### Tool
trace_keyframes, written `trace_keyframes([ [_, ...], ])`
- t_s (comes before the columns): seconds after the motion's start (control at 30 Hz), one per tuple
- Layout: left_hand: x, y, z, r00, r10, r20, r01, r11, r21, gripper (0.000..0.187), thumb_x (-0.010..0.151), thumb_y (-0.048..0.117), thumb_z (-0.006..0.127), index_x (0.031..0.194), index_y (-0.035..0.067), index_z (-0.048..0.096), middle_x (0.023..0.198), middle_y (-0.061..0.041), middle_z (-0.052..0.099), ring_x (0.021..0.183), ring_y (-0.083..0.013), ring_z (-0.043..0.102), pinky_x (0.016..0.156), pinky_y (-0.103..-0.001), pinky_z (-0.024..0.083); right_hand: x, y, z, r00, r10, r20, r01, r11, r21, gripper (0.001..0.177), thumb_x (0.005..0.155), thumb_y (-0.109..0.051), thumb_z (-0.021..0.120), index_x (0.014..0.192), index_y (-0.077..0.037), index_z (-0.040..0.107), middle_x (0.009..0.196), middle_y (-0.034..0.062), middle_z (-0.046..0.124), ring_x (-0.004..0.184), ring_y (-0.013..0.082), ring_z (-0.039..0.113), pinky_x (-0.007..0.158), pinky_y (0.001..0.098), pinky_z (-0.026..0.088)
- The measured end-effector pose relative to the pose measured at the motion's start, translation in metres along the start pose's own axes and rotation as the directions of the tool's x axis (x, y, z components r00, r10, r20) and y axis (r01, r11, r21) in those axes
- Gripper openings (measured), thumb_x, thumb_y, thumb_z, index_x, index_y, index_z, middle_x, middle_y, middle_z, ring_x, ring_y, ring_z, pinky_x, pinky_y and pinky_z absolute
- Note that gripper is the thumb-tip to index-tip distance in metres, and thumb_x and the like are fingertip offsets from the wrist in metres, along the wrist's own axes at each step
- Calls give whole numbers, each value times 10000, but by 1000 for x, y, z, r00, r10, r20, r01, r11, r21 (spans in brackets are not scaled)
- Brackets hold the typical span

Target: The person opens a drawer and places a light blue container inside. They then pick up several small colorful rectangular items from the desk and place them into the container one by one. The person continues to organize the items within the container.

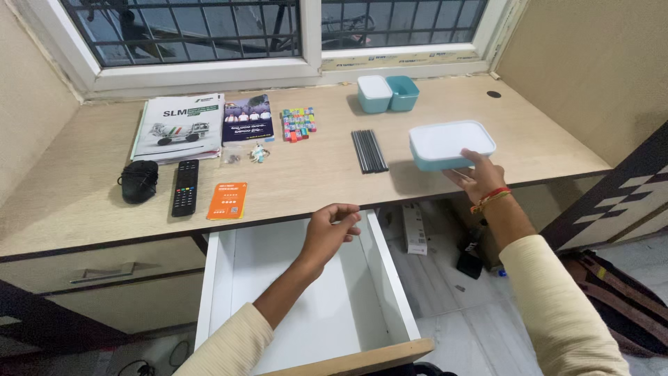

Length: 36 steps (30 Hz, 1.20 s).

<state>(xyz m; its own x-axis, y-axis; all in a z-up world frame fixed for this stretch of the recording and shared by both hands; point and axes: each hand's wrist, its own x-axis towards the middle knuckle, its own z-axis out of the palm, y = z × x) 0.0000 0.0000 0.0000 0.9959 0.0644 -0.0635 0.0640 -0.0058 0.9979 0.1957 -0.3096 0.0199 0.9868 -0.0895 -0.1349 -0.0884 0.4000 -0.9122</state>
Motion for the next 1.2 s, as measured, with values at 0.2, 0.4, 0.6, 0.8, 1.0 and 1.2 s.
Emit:
trace_keyframes([
  [0.2, -1, -8, -13, 998, -47, -35, 50, 996, 68, 257, 975, 171, 595, 1174, 53, 707, 1003, -42, 752, 812, -119, 721, 736, -265, 593, 14, 6, -14, 990, 68, -120, -77, 995, -67, 645, 966, -113, 634, 1469, 84, 282, 1443, 292, 445, 1357, 405, 548, 1005, 446, 550],
  [0.4, -6, -14, -24, 997, -64, -49, 66, 997, 45, 231, 981, 162, 597, 1158, 64, 707, 1005, -35, 740, 810, -106, 712, 733, -253, 580, 18, 12, -13, 986, 113, -120, -121, 990, -65, 648, 970, -111, 615, 1497, 64, 280, 1473, 297, 430, 1353, 411, 555, 993, 433, 561],
  [0.6, -7, -23, -33, 992, -109, -67, 114, 991, 75, 230, 983, 170, 589, 1151, 66, 707, 1000, -27, 742, 810, -99, 709, 727, -254, 577, 24, 15, -17, 985, 124, -120, -131, 990, -56, 632, 981, -150, 620, 1501, 30, 310, 1474, 271, 438, 1358, 397, 537, 969, 413, 568],
  [0.8, -8, -30, -36, 993, -91, -72, 95, 994, 56, 220, 977, 153, 597, 1133, 55, 716, 989, -26, 747, 799, -109, 712, 714, -258, 564, 27, 10, -21, 982, 121, -147, -132, 989, -69, 610, 968, -83, 649, 1455, 85, 323, 1446, 281, 440, 1352, 382, 552, 951, 404, 583],
  [1.0, -11, -34, -40, 988, -132, -77, 137, 989, 60, 212, 975, 156, 597, 1125, 71, 721, 982, -21, 741, 802, -110, 713, 719, -259, 560, 30, 7, -25, 969, 132, -208, -177, 961, -213, 553, 964, -84, 660, 1407, 93, 381, 1359, 284, 534, 1267, 358, 631, 942, 340, 575],
  [1.2, -13, -39, -46, 991, -112, -75, 115, 993, 38, 215, 975, 150, 594, 1126, 63, 719, 976, -22, 737, 793, -106, 704, 705, -261, 552, 42, 11, -34, 968, 121, -220, -184, 938, -295, 535, 962, -73, 658, 1410, 105, 425, 1330, 262, 567, 1213, 340, 665, 930, 345, 581],
])
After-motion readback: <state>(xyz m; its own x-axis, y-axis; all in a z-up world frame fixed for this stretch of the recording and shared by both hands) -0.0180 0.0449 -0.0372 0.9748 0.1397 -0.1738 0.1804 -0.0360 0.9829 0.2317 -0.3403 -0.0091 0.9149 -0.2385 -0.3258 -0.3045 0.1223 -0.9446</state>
